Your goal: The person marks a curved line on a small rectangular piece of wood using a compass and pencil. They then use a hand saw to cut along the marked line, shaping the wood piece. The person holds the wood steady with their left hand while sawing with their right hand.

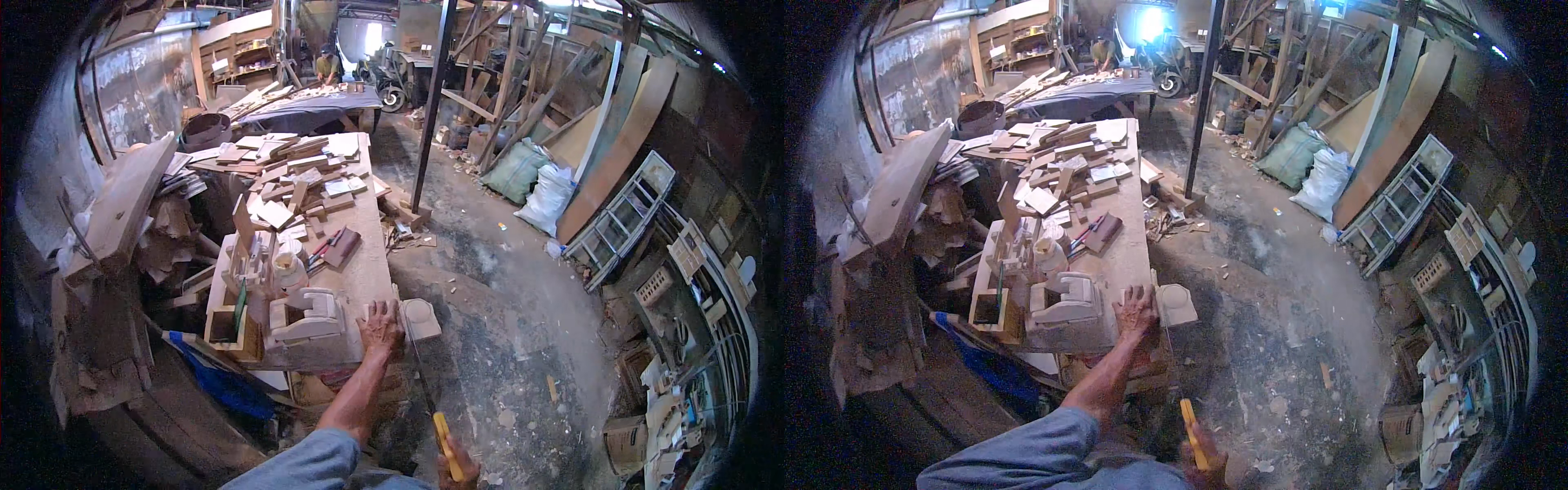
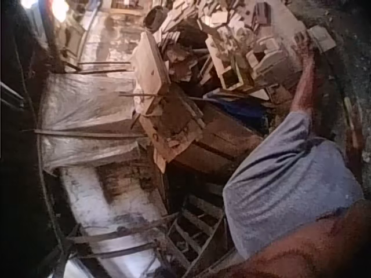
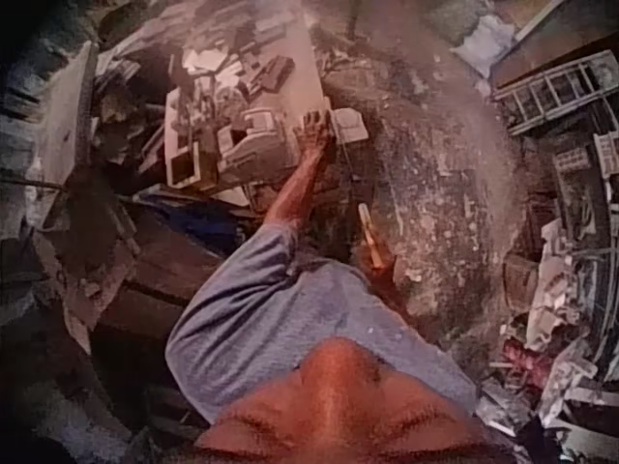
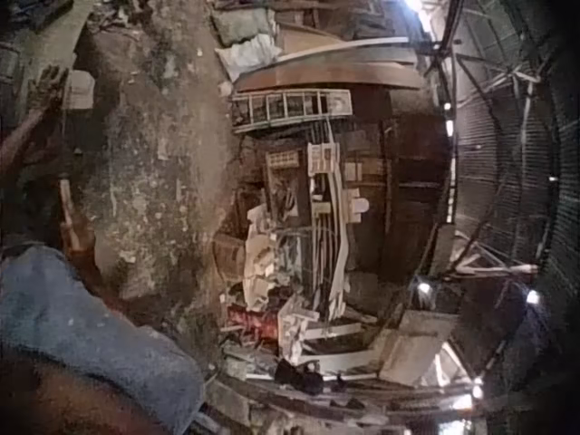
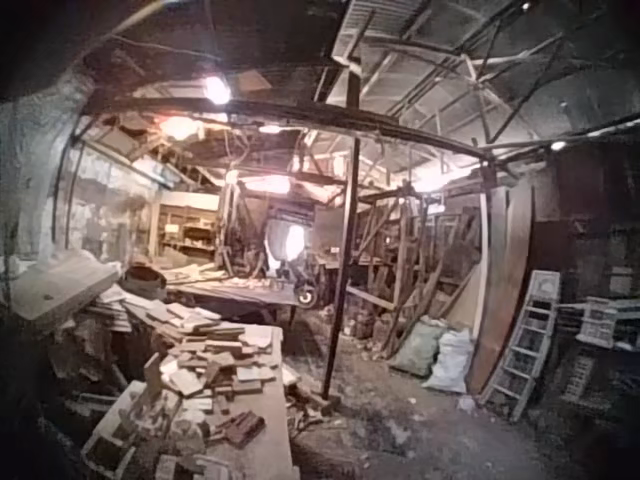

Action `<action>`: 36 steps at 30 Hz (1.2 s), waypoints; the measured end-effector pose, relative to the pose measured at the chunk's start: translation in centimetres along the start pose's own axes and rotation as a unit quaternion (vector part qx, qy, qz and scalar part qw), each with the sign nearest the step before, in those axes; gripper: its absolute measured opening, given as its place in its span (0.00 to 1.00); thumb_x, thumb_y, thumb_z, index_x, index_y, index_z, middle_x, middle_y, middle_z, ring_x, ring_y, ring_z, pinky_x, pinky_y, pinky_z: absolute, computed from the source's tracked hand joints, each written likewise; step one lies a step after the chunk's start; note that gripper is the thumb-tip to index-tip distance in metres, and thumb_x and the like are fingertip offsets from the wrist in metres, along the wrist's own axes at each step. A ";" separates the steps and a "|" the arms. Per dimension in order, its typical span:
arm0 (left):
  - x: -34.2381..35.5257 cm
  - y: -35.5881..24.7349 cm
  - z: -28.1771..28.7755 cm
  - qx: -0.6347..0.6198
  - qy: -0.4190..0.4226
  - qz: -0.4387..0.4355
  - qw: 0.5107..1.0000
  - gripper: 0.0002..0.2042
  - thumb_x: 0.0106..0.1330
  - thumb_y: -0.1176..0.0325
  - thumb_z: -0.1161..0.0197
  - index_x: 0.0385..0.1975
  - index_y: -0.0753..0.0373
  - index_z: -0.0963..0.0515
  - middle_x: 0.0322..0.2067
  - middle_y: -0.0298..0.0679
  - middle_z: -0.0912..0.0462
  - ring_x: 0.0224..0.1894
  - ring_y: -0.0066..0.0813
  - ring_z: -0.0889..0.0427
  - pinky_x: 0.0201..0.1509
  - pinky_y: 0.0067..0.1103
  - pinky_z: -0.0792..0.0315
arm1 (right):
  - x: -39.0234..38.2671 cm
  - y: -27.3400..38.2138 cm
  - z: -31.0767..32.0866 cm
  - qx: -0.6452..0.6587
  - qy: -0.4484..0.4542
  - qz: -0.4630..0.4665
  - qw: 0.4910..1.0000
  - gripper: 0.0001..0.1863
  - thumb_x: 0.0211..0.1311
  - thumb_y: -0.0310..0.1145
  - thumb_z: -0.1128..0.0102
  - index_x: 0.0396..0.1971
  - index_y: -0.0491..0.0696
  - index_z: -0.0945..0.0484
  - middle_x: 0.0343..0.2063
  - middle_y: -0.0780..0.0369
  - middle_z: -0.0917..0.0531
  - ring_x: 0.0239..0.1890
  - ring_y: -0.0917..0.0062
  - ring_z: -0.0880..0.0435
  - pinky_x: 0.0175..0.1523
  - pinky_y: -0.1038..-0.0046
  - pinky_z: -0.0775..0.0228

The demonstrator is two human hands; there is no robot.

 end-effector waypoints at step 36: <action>-0.4 1.2 -1.6 -0.027 0.074 -0.006 0.997 0.32 0.62 0.52 0.40 0.69 0.41 0.37 0.65 0.36 0.31 0.70 0.39 0.38 0.59 0.54 0.37 | 18.5 -0.1 -9.6 0.079 -0.034 0.003 0.996 0.22 0.71 0.38 0.45 0.56 0.39 0.24 0.40 0.53 0.15 0.37 0.73 0.17 0.44 0.71 0.24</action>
Point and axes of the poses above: each hand's wrist, its own x-axis towards the middle knuckle, its own z-axis out of the back of the hand, y = z × x, the point moved 1 cm from there along x, towards the middle knuckle
